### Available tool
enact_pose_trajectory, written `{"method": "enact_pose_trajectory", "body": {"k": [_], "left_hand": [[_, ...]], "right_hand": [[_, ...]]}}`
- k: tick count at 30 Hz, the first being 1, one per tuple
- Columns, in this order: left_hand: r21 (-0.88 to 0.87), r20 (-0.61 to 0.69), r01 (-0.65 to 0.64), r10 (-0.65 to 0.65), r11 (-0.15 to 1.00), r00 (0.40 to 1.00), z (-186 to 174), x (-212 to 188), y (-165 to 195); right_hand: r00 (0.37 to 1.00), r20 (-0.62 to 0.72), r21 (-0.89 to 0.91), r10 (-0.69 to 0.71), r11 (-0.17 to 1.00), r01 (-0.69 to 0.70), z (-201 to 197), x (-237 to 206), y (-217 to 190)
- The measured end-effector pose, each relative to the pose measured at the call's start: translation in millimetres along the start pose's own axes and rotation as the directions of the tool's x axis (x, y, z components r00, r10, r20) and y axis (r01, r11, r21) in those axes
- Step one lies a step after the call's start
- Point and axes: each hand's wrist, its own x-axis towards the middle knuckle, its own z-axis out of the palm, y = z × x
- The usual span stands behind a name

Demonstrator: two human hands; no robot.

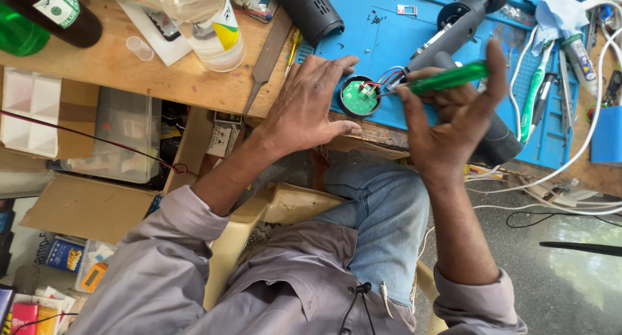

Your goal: The person disassembles a handheld electronic device, removes a circular circuit board, and uses a screwdriver to detach components. They then reassemble the device and test the circuit board by connecting it to a power source.

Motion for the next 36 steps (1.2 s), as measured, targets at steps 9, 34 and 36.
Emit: {"method": "enact_pose_trajectory", "body": {"k": [9, 34, 36], "left_hand": [[-0.02, 0.016, 0.125, -0.125, 0.992, 0.992, 7, -3, -2], [-0.024, 0.002, 0.119, -0.119, 0.993, 0.993, 6, -3, -2], [-0.031, -0.002, 0.115, -0.116, 0.993, 0.993, 6, -3, -2]], "right_hand": [[0.982, 0.171, -0.152, -0.075, 0.983, 0.102, 28, 21, 0], [0.906, 0.407, -0.164, -0.119, 0.966, 0.201, 12, 78, -48], [0.884, 0.452, -0.204, -0.12, 0.951, 0.233, 7, 89, -55]]}}
